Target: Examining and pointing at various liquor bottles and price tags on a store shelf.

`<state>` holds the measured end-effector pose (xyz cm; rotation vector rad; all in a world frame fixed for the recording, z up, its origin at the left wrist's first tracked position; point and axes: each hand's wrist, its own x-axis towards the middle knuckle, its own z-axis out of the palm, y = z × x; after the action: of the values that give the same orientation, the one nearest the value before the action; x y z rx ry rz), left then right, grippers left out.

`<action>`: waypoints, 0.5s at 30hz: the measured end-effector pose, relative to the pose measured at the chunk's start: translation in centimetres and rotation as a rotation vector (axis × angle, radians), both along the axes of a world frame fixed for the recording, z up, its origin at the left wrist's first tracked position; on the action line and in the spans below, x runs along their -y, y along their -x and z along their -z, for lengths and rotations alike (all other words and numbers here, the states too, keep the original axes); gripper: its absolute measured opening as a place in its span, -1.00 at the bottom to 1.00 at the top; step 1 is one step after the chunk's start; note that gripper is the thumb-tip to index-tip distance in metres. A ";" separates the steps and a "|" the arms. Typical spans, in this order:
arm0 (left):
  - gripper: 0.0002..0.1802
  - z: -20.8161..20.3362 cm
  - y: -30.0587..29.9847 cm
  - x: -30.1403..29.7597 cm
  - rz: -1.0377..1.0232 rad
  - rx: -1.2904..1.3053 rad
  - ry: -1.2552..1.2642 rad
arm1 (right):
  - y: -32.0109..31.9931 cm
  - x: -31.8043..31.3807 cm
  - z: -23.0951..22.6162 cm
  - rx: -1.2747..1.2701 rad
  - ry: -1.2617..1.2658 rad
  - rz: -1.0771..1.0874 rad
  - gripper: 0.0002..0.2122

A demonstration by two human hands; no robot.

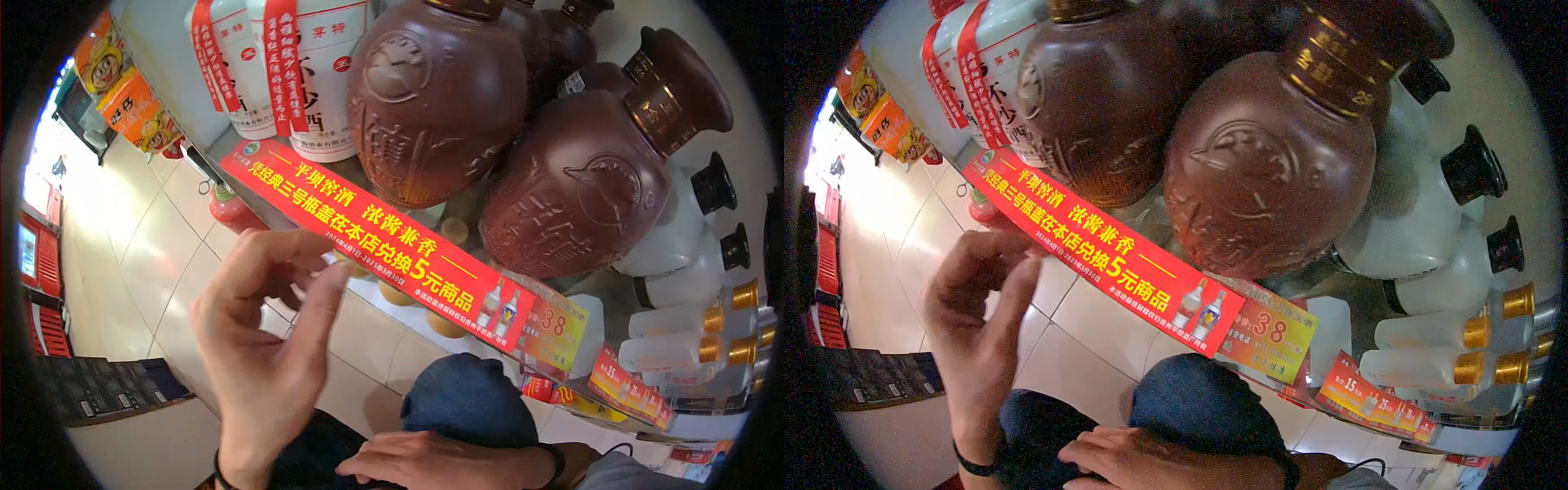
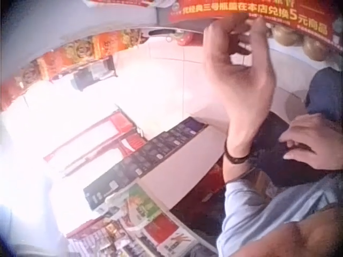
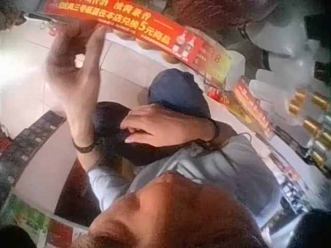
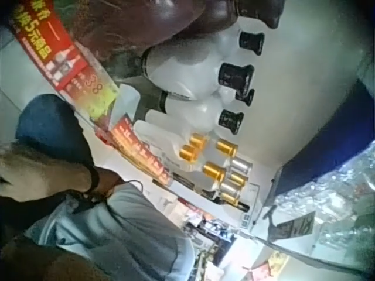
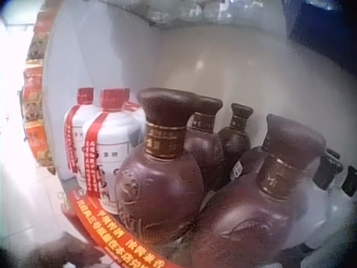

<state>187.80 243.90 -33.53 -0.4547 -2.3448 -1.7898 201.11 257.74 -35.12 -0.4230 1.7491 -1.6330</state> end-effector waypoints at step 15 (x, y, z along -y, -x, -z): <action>-0.35 5.1 1.0 -1.4 -0.112 0.027 -0.185 | -1.6 -3.2 -0.9 -0.374 -0.067 -0.019 -0.65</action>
<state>186.76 245.32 -38.61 -0.2699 -2.1474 -1.9471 202.67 260.96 -34.18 -0.7493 2.0561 -1.5488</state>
